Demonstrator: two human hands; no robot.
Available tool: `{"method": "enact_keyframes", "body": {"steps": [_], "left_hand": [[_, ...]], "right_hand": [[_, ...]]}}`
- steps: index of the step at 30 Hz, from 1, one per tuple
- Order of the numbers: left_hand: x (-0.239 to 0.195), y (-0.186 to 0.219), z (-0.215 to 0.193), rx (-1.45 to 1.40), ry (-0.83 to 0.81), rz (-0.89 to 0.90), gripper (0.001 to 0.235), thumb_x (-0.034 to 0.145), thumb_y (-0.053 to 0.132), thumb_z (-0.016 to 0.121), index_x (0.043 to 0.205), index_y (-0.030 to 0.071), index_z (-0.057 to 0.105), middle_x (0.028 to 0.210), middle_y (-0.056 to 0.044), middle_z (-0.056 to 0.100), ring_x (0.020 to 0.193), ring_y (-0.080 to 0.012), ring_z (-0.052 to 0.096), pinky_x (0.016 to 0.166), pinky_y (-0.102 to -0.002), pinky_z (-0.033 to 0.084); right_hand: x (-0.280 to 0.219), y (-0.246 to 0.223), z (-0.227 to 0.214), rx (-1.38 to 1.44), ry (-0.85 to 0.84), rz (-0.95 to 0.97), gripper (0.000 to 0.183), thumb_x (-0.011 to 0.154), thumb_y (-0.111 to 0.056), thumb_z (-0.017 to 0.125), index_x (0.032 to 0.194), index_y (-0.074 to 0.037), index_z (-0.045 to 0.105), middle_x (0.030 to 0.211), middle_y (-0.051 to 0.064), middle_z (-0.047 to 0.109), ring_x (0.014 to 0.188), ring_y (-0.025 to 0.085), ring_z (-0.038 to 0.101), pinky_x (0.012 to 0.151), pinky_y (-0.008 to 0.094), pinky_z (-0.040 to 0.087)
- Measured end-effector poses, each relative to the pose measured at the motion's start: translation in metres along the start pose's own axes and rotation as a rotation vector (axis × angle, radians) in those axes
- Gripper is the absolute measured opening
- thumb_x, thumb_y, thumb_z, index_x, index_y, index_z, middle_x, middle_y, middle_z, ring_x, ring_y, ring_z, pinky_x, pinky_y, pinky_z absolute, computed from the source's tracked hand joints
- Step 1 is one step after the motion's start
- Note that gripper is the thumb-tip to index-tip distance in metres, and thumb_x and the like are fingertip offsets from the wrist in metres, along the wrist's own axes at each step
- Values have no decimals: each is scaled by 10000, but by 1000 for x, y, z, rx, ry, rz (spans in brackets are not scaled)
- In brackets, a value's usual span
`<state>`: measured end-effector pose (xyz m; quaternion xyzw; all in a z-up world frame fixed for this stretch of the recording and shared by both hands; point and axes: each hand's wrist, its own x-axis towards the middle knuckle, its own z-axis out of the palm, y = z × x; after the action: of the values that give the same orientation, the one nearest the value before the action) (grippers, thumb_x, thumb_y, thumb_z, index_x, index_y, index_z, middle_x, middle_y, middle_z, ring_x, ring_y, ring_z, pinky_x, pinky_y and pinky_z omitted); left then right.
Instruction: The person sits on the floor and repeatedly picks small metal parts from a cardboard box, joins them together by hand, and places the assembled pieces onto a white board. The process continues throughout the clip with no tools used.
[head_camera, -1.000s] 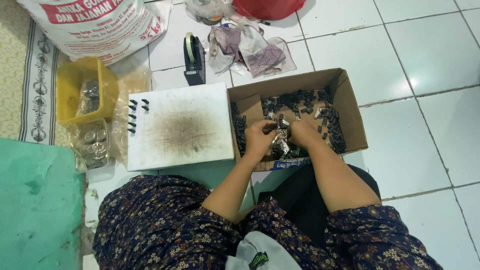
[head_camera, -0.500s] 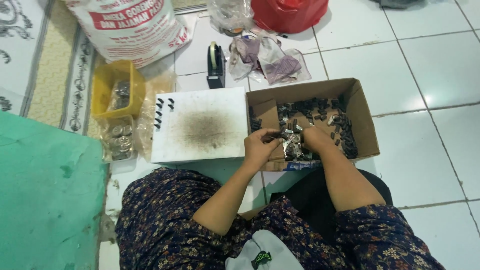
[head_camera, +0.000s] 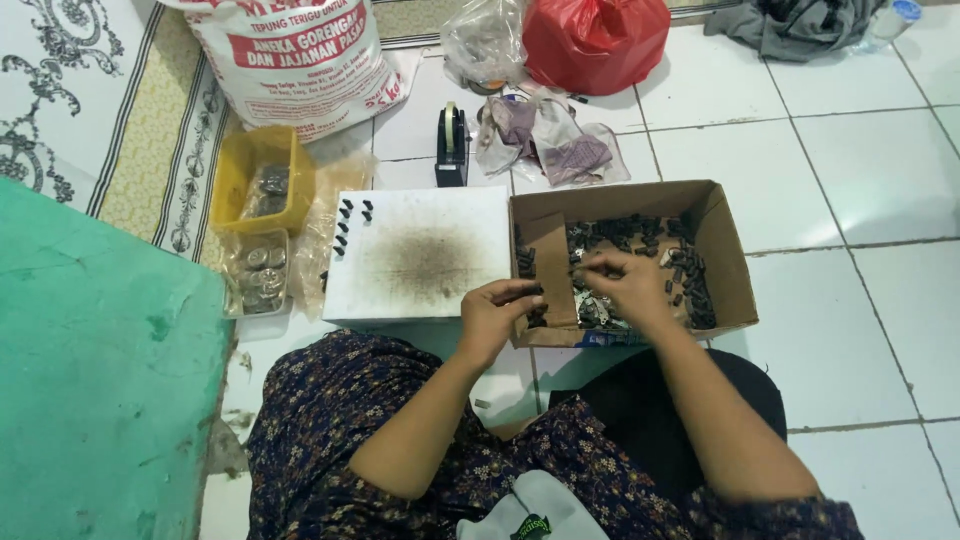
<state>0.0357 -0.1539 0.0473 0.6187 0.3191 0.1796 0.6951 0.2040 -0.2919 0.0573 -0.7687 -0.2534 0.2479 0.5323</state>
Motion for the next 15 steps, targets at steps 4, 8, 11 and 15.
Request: {"method": "enact_keyframes", "body": {"steps": [4, 8, 11, 15], "left_hand": [[-9, 0, -13, -78, 13, -5, 312, 770, 57, 863, 1075, 40, 798, 1031, -196, 785, 1000, -227, 726, 830, -343, 602], [-17, 2, -30, -110, 25, 11, 305, 741, 62, 887, 1036, 48, 808, 1003, -158, 797, 968, -179, 724, 835, -315, 598], [-23, 6, -38, -116, 33, 27, 289, 732, 52, 893, 1010, 55, 814, 976, -136, 804, 931, -145, 724, 821, -295, 603], [-25, 0, -45, -157, 47, 43, 264, 740, 49, 893, 993, 45, 818, 944, -143, 804, 916, -136, 725, 802, -294, 612]], "right_hand": [[-24, -10, 29, 88, -67, -10, 178, 824, -44, 805, 1000, -21, 799, 754, 164, 723, 714, 183, 665, 619, 304, 605], [-36, -28, 43, 79, -77, -65, 172, 810, -48, 817, 976, -5, 808, 767, 187, 734, 760, 204, 694, 644, 331, 631], [-36, -29, 53, 31, -73, -100, 158, 807, -59, 829, 958, -13, 814, 755, 177, 733, 761, 196, 699, 630, 330, 635], [-32, -20, 64, -27, -76, -159, 148, 833, -106, 840, 953, -23, 814, 743, 167, 730, 748, 195, 704, 602, 331, 638]]}}
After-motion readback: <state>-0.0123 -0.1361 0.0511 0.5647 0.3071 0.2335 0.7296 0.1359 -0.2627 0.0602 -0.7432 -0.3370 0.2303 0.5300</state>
